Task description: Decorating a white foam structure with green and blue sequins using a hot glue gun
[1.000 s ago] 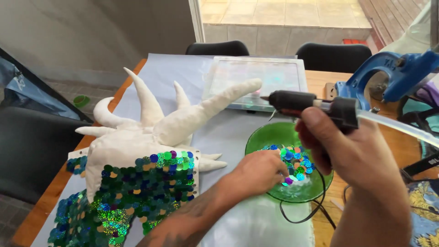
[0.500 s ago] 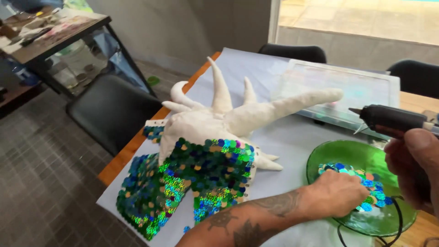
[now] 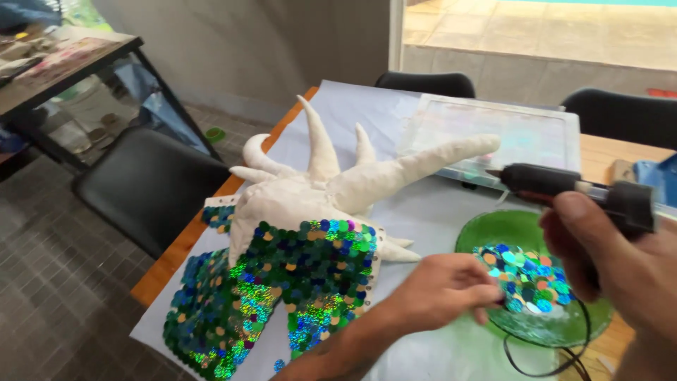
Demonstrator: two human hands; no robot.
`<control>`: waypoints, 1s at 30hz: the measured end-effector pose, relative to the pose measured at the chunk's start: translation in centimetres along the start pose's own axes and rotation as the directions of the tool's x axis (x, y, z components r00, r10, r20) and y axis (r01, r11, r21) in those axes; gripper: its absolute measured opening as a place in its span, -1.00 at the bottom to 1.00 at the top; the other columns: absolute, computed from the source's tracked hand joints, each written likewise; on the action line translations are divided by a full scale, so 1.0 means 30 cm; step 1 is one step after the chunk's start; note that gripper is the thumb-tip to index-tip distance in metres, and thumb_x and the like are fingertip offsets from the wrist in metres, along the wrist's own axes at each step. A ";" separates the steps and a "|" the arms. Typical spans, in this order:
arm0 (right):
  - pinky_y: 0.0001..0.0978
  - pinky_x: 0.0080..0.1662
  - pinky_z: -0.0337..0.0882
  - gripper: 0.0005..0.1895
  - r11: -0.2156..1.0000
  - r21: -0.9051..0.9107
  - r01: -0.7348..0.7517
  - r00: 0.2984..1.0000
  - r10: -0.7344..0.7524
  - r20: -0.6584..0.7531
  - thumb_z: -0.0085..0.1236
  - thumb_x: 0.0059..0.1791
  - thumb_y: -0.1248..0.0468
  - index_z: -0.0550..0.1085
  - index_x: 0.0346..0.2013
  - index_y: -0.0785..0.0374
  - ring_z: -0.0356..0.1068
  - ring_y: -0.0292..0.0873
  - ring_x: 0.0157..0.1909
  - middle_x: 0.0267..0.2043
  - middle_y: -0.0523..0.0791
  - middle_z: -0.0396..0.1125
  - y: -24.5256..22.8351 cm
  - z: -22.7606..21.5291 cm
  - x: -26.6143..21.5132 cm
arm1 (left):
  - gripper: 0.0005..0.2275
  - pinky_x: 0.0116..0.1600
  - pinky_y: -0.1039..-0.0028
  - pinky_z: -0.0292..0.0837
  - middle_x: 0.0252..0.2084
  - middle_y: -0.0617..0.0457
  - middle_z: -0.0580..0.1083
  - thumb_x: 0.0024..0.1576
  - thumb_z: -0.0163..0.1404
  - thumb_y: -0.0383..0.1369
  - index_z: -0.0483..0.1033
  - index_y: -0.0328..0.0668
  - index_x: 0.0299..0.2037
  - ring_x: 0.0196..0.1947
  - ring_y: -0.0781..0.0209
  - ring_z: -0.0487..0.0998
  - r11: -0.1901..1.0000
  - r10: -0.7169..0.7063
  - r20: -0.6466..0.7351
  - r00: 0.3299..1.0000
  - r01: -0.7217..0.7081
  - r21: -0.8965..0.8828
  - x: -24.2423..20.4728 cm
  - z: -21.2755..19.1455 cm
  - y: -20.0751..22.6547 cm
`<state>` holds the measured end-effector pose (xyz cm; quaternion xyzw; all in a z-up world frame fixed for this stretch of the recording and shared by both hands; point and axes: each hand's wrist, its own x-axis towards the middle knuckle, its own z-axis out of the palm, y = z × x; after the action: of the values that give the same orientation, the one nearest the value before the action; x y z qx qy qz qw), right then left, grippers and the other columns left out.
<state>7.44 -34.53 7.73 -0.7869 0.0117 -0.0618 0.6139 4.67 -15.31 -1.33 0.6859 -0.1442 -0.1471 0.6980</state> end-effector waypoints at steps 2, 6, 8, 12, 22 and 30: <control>-0.26 -0.72 0.02 -0.50 0.998 -0.047 0.037 0.999 -0.037 0.010 0.01 0.22 0.09 0.52 -0.34 0.52 0.10 -0.02 -0.79 -0.65 0.12 0.28 -0.044 0.010 -0.022 | -0.90 -0.29 0.59 0.45 -0.42 -0.03 0.56 0.16 0.14 -0.41 0.53 -0.27 -0.24 -0.43 0.32 0.59 0.995 -0.088 -0.049 0.995 0.085 -0.058 -0.072 -0.018 0.010; -0.28 -0.69 0.14 -0.45 0.982 -0.183 0.057 0.987 -0.028 0.158 0.00 0.21 0.13 0.52 -0.52 0.47 0.19 -0.05 -0.82 -0.76 0.06 0.29 -0.067 0.031 -0.011 | -0.78 -0.28 0.56 0.57 -0.38 -0.01 0.56 0.00 0.24 -0.50 0.56 -0.27 -0.17 -0.43 0.30 0.59 0.958 -0.283 -0.209 0.936 0.264 -0.114 -0.202 -0.063 0.019; -0.26 -0.57 0.23 -0.38 0.930 -0.360 -0.080 0.986 0.128 0.110 0.02 0.19 0.01 0.57 -0.58 0.42 0.28 -0.04 -0.74 -0.76 0.07 0.35 -0.138 0.070 -0.043 | -0.74 -0.29 0.54 0.57 -0.39 -0.03 0.57 -0.01 0.23 -0.52 0.54 -0.24 -0.11 -0.44 0.30 0.59 0.954 -0.291 -0.235 0.928 0.262 -0.145 -0.251 -0.067 0.000; -0.35 -0.66 0.14 -0.31 0.934 -0.327 0.147 0.952 -0.043 0.304 0.02 0.15 0.07 0.39 -0.83 0.36 0.16 -0.12 -0.88 -0.96 0.01 0.21 -0.126 0.136 -0.049 | -0.70 -0.30 0.68 0.51 -0.41 0.07 0.58 -0.03 0.27 -0.56 0.62 -0.21 -0.07 -0.46 0.45 0.52 0.947 -0.307 -0.339 0.889 0.251 -0.199 -0.319 -0.080 -0.036; -0.32 -0.40 0.28 -0.48 0.800 -0.547 -0.246 0.900 0.399 0.178 0.48 -0.09 0.00 0.63 -0.71 0.40 0.27 -0.12 -0.62 -0.80 0.05 0.32 -0.160 0.257 -0.103 | -0.90 -0.31 0.51 0.58 -0.50 -0.18 0.63 0.03 0.29 -0.55 0.68 -0.43 -0.29 -0.53 0.23 0.61 0.890 -0.396 -0.427 0.813 0.226 -0.396 -0.379 -0.111 -0.065; -0.29 -0.50 0.29 -0.79 0.943 -0.290 -0.162 0.894 0.264 0.362 0.53 -0.15 0.34 0.61 -0.35 0.31 0.30 -0.06 -0.69 -0.67 0.04 0.39 -0.127 0.325 -0.131 | -0.72 -0.31 0.41 0.65 -0.37 -0.31 0.68 0.04 0.27 -0.48 0.40 -0.33 -0.17 -0.38 0.02 0.74 0.871 -0.369 -0.502 0.782 0.103 -0.480 -0.375 -0.118 0.030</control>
<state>4.41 -23.83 8.77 -0.8484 -0.0181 0.1689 0.5014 -4.19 -7.52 -0.49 0.5404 0.2001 -0.0477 0.8159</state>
